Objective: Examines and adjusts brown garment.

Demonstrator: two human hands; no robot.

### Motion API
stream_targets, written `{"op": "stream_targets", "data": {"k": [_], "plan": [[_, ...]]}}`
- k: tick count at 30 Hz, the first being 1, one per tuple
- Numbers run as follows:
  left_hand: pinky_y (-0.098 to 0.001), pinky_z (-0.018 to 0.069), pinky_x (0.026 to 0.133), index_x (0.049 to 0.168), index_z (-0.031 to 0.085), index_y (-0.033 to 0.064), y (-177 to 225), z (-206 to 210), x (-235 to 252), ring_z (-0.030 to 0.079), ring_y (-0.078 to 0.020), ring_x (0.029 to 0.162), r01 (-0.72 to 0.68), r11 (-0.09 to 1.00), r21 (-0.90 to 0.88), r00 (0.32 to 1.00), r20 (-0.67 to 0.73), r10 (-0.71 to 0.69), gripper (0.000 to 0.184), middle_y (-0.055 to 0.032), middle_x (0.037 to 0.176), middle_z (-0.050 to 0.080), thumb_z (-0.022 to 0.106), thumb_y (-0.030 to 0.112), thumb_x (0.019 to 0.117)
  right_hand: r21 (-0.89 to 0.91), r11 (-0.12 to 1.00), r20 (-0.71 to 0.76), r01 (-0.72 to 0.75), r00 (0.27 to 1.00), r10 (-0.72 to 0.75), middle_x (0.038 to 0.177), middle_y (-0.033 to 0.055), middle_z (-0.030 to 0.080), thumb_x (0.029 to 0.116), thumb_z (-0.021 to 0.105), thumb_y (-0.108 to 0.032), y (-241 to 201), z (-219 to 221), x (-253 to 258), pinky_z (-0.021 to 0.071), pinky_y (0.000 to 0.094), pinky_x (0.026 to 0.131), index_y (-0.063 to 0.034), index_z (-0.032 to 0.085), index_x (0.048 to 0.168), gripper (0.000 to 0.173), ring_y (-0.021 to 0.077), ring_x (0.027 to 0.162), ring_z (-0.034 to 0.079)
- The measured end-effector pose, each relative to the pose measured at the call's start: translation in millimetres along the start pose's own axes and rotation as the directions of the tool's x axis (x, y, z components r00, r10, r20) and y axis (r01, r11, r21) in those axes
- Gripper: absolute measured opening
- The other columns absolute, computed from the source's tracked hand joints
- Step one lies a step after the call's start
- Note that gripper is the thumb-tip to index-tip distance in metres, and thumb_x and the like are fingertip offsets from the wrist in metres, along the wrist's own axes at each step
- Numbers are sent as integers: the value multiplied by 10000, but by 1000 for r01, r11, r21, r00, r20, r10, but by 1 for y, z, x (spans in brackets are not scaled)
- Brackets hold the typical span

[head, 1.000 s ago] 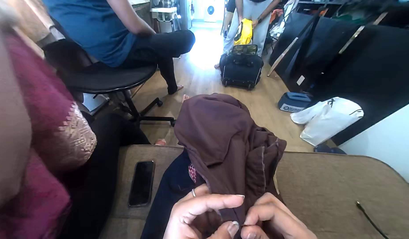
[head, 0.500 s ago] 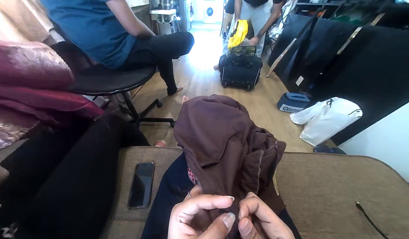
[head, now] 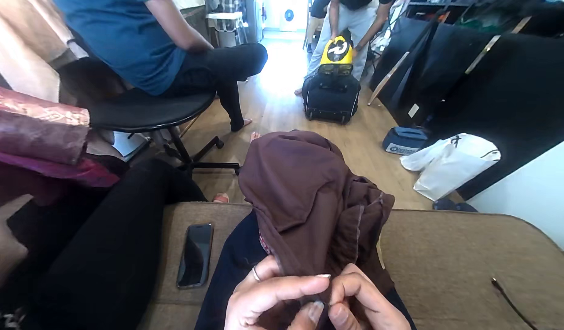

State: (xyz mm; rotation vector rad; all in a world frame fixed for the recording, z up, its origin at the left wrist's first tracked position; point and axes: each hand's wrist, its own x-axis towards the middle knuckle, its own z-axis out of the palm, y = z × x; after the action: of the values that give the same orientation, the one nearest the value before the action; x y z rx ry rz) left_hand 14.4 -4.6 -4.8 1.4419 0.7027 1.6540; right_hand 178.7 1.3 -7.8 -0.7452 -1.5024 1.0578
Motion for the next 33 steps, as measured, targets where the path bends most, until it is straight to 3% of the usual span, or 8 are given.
{"op": "stream_targets", "data": {"k": [7, 13, 19, 33], "plan": [[-189, 584, 860, 1220, 748, 110, -1, -5, 0, 662, -8, 1005, -7, 1000, 29, 994, 112, 3, 316, 10, 1197, 686, 714, 5, 924, 52, 999, 8, -14, 1000, 13, 916, -57, 612, 988, 688, -225, 0, -4, 1, 507, 101, 725, -66, 648, 921, 176, -71, 836, 580], [-196, 584, 827, 1198, 771, 160, 2, -3, 0, 684, -5, 941, 143, 982, -125, 989, 52, -137, 303, 60, 1089, 742, 704, 29, 933, 55, 998, 13, -14, 1000, 14, 904, -53, 577, 1012, 653, -236, 0, -1, 0, 472, 91, 734, -59, 631, 912, 204, -71, 840, 548], [-231, 600, 848, 1199, 751, 128, 0, 5, -2, 711, -26, 948, 148, 956, -254, 989, 28, -146, 317, 37, 1104, 758, 678, -30, 934, 85, 996, 0, -39, 999, 39, 901, -59, 538, 1049, 589, -240, 1, 3, -2, 446, 97, 665, -73, 603, 926, 207, -76, 764, 504], [-216, 600, 843, 1177, 761, 136, 0, 4, -2, 707, -19, 949, 59, 990, -132, 998, -26, -63, 319, 50, 1096, 755, 716, -27, 907, 61, 998, -8, -30, 1000, 30, 898, -42, 541, 1053, 572, -187, -1, 3, -3, 436, 95, 642, -54, 609, 947, 174, -73, 739, 496]]}}
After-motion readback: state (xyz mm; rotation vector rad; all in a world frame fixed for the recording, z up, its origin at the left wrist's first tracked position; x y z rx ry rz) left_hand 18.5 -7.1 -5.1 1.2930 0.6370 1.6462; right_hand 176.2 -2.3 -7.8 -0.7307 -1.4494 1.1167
